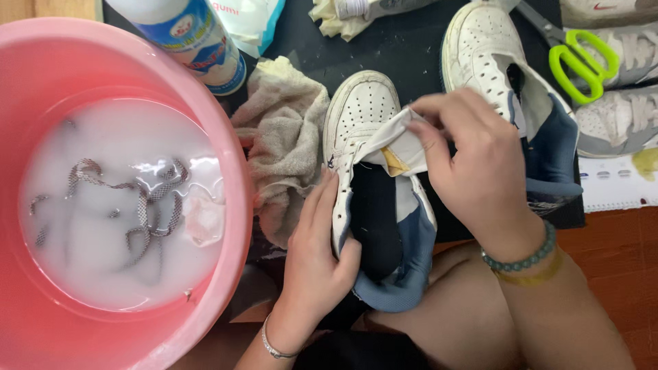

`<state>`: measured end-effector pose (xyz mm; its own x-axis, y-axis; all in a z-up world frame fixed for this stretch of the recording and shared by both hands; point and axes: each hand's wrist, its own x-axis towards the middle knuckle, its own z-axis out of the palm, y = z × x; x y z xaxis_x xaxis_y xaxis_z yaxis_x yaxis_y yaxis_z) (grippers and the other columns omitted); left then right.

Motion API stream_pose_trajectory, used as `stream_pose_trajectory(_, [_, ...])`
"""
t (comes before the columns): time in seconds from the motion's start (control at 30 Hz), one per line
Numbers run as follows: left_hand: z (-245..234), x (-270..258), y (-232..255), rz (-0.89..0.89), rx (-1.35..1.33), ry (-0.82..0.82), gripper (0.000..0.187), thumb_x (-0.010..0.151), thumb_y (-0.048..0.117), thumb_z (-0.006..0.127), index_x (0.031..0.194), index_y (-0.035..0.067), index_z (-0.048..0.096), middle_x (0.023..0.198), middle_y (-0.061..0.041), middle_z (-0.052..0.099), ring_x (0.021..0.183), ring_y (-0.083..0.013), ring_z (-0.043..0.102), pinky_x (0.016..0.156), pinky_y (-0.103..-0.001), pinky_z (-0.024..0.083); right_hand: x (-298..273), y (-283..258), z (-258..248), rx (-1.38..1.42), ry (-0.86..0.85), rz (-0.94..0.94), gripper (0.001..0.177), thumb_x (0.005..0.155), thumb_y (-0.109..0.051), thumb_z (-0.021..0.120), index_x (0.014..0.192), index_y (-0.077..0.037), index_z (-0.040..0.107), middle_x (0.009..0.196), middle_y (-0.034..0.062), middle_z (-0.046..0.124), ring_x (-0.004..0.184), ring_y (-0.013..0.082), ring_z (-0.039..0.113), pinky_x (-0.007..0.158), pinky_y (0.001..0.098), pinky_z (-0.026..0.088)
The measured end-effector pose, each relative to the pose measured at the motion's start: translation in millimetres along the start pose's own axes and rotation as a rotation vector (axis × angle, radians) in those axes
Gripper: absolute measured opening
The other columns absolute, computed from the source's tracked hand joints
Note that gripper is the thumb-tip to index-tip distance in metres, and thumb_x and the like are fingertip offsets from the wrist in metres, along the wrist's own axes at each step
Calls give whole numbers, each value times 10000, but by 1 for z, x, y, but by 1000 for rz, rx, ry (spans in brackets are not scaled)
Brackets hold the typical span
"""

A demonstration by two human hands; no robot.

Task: The person removes the laces and insoles from a pair of sneakers, puts them into a pink basin of soapy water, and then wipes the interior of the shoes with a cloth.

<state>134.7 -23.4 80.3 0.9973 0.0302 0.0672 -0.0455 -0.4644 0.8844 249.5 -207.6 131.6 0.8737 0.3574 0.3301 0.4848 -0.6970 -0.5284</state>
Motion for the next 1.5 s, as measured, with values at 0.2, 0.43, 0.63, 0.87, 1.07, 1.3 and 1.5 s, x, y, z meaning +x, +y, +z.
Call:
stream_pose_trajectory(0.2, [-15, 3, 33, 448, 120, 34, 402, 844, 89, 682, 1211, -38, 581, 1265, -212, 582, 1260, -371, 567, 1115, -417, 436, 2, -17, -10, 33, -79, -30, 348, 983, -104, 748, 1271, -21, 572, 1046, 174, 635, 876, 253, 716, 736, 322, 565])
stream_pose_trajectory(0.43, [16, 31, 58, 430, 550, -468, 90, 747, 79, 619, 788, 39, 688, 928, -125, 621, 955, -276, 594, 851, -379, 496, -4, -12, -8, 32, -162, -47, 349, 961, -81, 699, 1278, -28, 560, 1084, 204, 703, 932, 388, 711, 746, 431, 559])
stream_pose_trajectory(0.63, [23, 42, 48, 437, 557, -433, 135, 821, 125, 624, 855, 26, 709, 956, -120, 637, 981, -280, 598, 795, -389, 484, -5, -7, -6, -15, -170, -55, 251, 1010, -33, 631, 1245, -41, 543, 1003, 182, 709, 897, 377, 718, 716, 436, 547])
stream_pose_trajectory(0.87, [31, 42, 43, 411, 664, -495, 143, 768, 95, 625, 842, 47, 738, 1019, -88, 659, 1098, -305, 583, 827, -474, 467, -9, -6, -6, -10, -149, -88, 235, 1007, -28, 626, 1220, -37, 526, 997, 182, 706, 885, 395, 700, 696, 465, 528])
stream_pose_trajectory(1.07, [29, 48, 31, 449, 718, -515, 185, 698, 88, 629, 842, 48, 739, 1076, -80, 670, 1137, -289, 570, 894, -490, 448, -13, -3, -6, -1, -132, -83, 238, 1010, -2, 612, 1224, -36, 514, 1037, 195, 704, 907, 410, 698, 707, 467, 539])
stream_pose_trajectory(1.3, [22, 45, 29, 516, 719, -460, 183, 794, 87, 615, 931, 49, 730, 1022, -48, 687, 1074, -259, 580, 919, -491, 444, -12, -5, -6, -4, -125, -89, 244, 1008, 8, 606, 1228, -43, 513, 1018, 195, 703, 897, 421, 692, 698, 476, 529])
stream_pose_trajectory(1.5, [9, 46, 41, 526, 808, -554, 168, 828, 140, 612, 883, 121, 769, 1018, -21, 686, 1105, -243, 569, 893, -452, 466, -9, -7, -5, -31, -142, -76, 223, 1010, -7, 610, 1206, -46, 511, 1012, 198, 699, 885, 432, 684, 693, 483, 525])
